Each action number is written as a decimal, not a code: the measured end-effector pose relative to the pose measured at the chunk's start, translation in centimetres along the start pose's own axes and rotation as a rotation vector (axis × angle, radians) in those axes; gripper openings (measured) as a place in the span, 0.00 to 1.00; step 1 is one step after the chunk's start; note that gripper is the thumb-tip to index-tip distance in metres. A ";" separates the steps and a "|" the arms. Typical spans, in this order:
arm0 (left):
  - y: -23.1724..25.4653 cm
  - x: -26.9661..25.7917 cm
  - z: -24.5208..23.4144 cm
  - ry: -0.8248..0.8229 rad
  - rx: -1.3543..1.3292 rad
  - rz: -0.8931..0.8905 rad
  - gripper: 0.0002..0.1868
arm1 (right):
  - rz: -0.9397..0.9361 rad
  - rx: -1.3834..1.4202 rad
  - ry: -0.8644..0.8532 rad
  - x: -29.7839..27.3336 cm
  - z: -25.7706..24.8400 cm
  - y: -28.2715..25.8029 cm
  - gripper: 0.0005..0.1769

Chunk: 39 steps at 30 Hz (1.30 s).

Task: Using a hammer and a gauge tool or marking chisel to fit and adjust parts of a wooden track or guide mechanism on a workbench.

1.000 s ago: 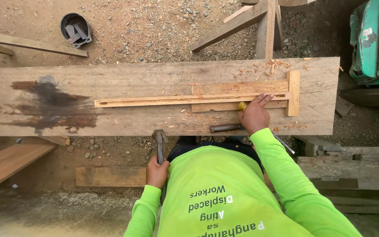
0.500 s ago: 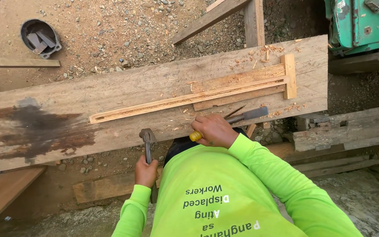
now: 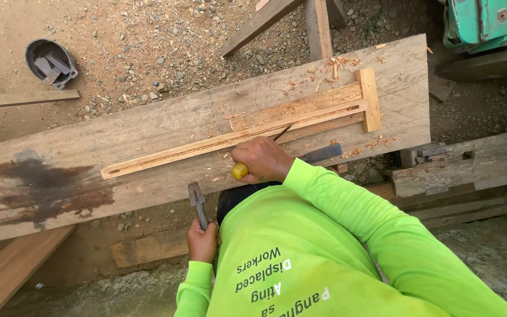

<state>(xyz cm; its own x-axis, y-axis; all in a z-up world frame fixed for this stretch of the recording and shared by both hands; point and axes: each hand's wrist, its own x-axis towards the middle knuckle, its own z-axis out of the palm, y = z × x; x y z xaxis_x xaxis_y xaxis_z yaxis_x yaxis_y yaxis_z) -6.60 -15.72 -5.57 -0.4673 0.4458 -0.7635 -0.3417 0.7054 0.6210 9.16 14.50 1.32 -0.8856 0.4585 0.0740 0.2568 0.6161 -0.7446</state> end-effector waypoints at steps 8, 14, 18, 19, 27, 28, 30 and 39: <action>2.4 -1.7 2.5 0.050 0.035 0.034 0.04 | -0.074 0.131 0.056 0.1 -1.1 1.1 0.17; 4.8 -2.8 3.6 0.079 0.102 0.018 0.05 | -0.085 0.187 0.062 0.4 -1.3 2.0 0.17; 7.4 -4.9 4.6 0.107 0.049 0.143 0.07 | -0.087 0.210 -0.001 0.8 -1.3 2.5 0.18; 7.8 -5.4 4.8 0.108 0.049 0.139 0.07 | -0.086 0.213 -0.003 1.0 -1.2 2.4 0.18; 9.7 -5.2 8.4 0.091 -0.061 0.393 0.08 | -0.035 0.182 -0.080 1.9 -0.7 2.1 0.17; 10.5 -5.1 8.8 0.094 -0.062 0.397 0.08 | -0.040 0.180 -0.079 2.0 -0.6 2.1 0.17; 12.0 -5.2 9.5 -0.022 0.064 0.415 0.08 | -0.037 0.134 -0.081 2.0 -0.3 2.2 0.18; 8.1 -3.1 8.9 0.214 -0.147 0.381 0.07 | -0.016 0.143 -0.069 2.4 0.0 2.5 0.17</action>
<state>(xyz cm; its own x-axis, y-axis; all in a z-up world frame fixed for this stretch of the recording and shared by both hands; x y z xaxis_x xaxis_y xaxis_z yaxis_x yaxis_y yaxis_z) -0.68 -6.53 0.25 -0.7348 0.5233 -0.4316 -0.2178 0.4205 0.8807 7.67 17.10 -0.37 -0.9150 0.4010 0.0444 0.1888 0.5230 -0.8312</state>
